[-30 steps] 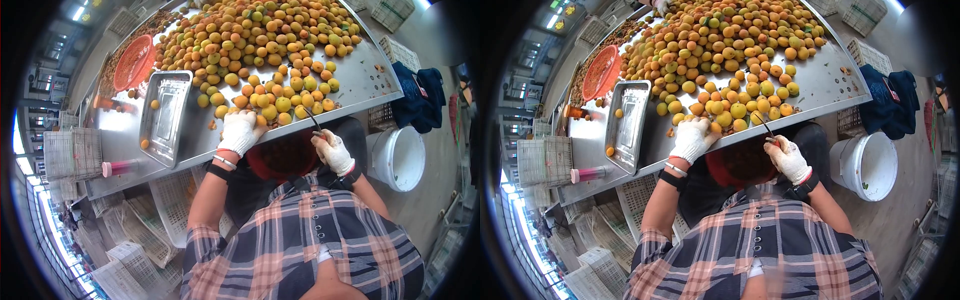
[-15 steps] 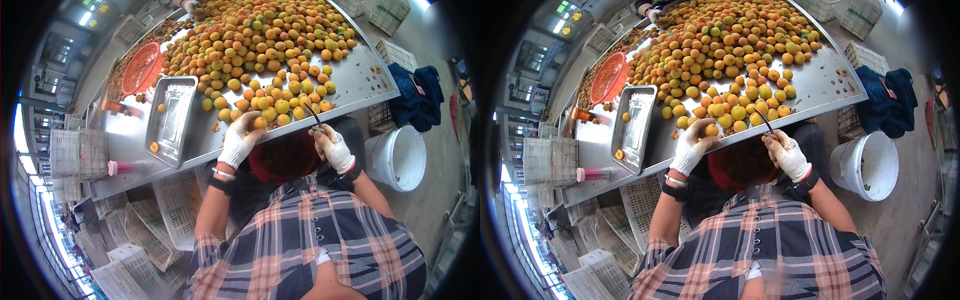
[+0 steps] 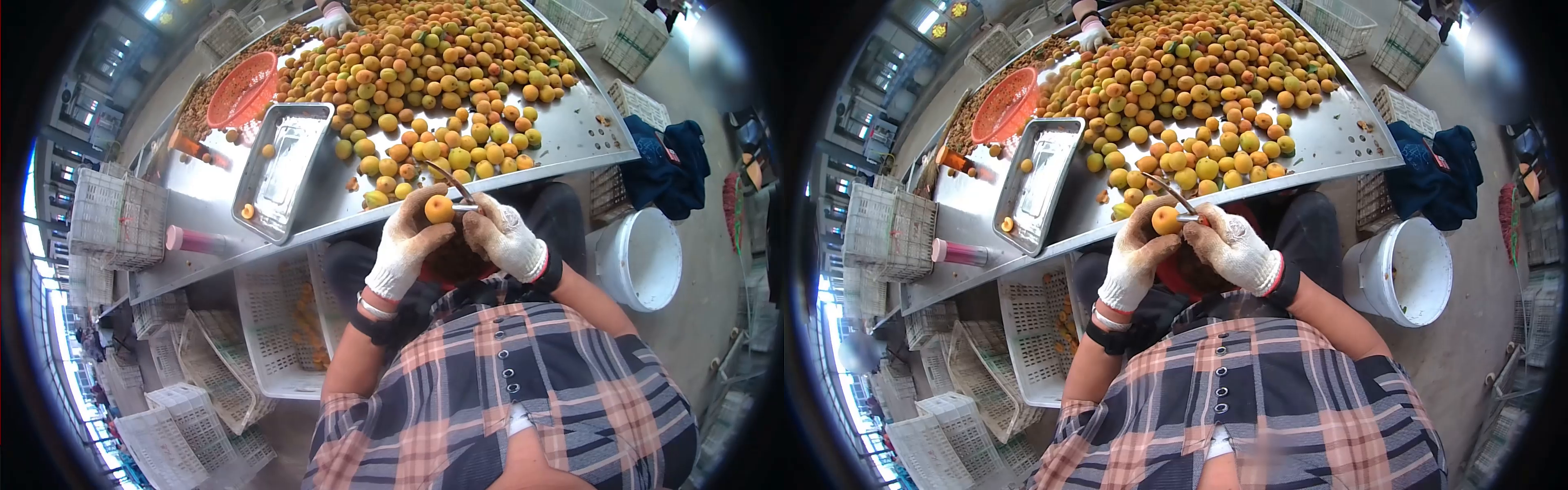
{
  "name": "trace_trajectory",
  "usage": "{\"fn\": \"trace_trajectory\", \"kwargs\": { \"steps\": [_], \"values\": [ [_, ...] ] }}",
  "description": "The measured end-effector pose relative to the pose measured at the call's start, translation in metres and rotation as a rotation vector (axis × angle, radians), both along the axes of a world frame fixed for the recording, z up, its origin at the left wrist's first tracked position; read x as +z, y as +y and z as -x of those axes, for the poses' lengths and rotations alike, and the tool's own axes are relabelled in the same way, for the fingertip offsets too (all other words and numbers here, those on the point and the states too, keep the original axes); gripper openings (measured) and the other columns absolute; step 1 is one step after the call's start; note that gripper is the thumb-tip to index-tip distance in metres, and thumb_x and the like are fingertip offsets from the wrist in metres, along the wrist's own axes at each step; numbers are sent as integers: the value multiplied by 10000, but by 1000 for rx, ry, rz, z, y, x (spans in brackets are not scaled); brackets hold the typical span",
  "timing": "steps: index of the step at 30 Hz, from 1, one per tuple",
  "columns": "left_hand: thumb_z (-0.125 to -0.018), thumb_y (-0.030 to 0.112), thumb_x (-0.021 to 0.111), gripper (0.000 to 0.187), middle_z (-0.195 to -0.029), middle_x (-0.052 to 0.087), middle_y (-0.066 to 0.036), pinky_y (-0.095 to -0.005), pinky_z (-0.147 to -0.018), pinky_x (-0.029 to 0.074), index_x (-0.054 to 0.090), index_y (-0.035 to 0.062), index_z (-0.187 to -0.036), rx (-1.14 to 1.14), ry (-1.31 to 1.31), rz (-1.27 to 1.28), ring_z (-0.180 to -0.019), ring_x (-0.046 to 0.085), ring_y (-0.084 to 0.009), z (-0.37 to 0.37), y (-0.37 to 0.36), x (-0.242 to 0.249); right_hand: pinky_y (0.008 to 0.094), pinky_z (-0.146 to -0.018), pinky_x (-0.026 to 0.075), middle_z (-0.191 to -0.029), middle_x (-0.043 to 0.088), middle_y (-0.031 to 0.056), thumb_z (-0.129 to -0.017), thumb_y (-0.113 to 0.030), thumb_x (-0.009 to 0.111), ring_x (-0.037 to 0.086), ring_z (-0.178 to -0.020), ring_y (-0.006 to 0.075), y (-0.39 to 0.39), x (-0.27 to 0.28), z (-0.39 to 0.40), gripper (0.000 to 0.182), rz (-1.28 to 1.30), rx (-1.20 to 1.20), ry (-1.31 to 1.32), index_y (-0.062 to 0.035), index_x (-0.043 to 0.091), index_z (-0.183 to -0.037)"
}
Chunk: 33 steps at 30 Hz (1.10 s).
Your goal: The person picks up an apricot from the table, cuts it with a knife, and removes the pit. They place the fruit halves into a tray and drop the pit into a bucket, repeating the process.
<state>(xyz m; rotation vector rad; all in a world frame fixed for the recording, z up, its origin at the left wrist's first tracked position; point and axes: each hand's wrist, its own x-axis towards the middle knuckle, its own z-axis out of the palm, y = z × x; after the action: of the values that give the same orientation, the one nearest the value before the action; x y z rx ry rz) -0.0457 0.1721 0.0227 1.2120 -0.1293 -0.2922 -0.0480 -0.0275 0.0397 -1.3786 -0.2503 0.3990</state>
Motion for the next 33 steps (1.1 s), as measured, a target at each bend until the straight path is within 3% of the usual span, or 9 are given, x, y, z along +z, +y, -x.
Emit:
{"fn": "trace_trajectory", "kwargs": {
  "steps": [5,7,10,15,16,19,20,22,33],
  "values": [
    [-806,-26,728,509,-1161,588,-60,-305,-985,483,537,21,-1276,56,-162,-245,-1102,580,-152,12,-1,8,286,-653,495,-805,659,73,-1016,-191,592,633,-715,139,1,13,4,194,197,9,-198,-11,584,-1085],
    [-807,-18,735,486,-1146,586,-67,-308,-999,471,526,24,-1243,71,-238,-290,-1095,584,-159,13,0,2,341,-688,523,-839,682,169,-1005,-216,606,708,-781,280,1,19,4,219,403,58,-371,-6,579,-1062],
    [-821,-5,709,513,-1189,571,-70,-309,-1000,454,505,15,-1291,79,-244,-440,-1094,561,-147,16,3,1,359,-669,527,-816,667,208,-999,-233,613,704,-787,352,9,17,5,225,477,73,-424,-15,581,-1044],
    [-836,-57,616,505,-1196,624,-116,-330,-997,489,529,7,-1329,120,-303,-316,-1100,618,-197,17,7,-25,396,-634,535,-797,665,211,-974,-197,626,696,-765,371,22,2,1,202,558,84,-487,-17,585,-1056],
    [-813,-67,612,478,-1143,666,-135,-340,-966,517,582,24,-1281,147,-413,-572,-1064,653,-225,20,14,-20,416,-632,543,-814,671,212,-969,-178,615,695,-758,380,29,-3,3,187,544,44,-574,-19,589,-1066],
    [-765,72,666,419,-1059,667,-217,-430,-897,536,612,47,-1180,252,-499,-645,-996,654,-405,21,19,-39,425,-772,579,-1006,700,253,-966,-100,527,699,-958,396,39,-13,-5,287,602,123,-627,25,573,-1220],
    [-766,73,650,395,-1004,668,-231,-431,-861,534,610,45,-1158,254,-527,-772,-977,644,-420,18,26,-46,421,-741,563,-931,697,242,-973,-88,496,704,-881,398,41,-34,-14,251,574,148,-669,26,580,-1180],
    [-764,59,639,390,-975,674,-229,-436,-854,529,609,39,-1153,282,-429,-775,-971,645,-422,24,41,-58,431,-624,486,-796,638,211,-1003,-123,496,634,-699,409,55,-46,-16,161,567,210,-634,23,560,-1032],
    [-764,19,598,363,-952,688,-208,-375,-850,523,597,8,-1127,448,-149,-682,-983,669,-371,51,84,-89,500,-620,493,-836,611,219,-996,-115,502,639,-757,432,123,-80,-45,137,684,545,-853,-3,579,-972]
  ]
}}
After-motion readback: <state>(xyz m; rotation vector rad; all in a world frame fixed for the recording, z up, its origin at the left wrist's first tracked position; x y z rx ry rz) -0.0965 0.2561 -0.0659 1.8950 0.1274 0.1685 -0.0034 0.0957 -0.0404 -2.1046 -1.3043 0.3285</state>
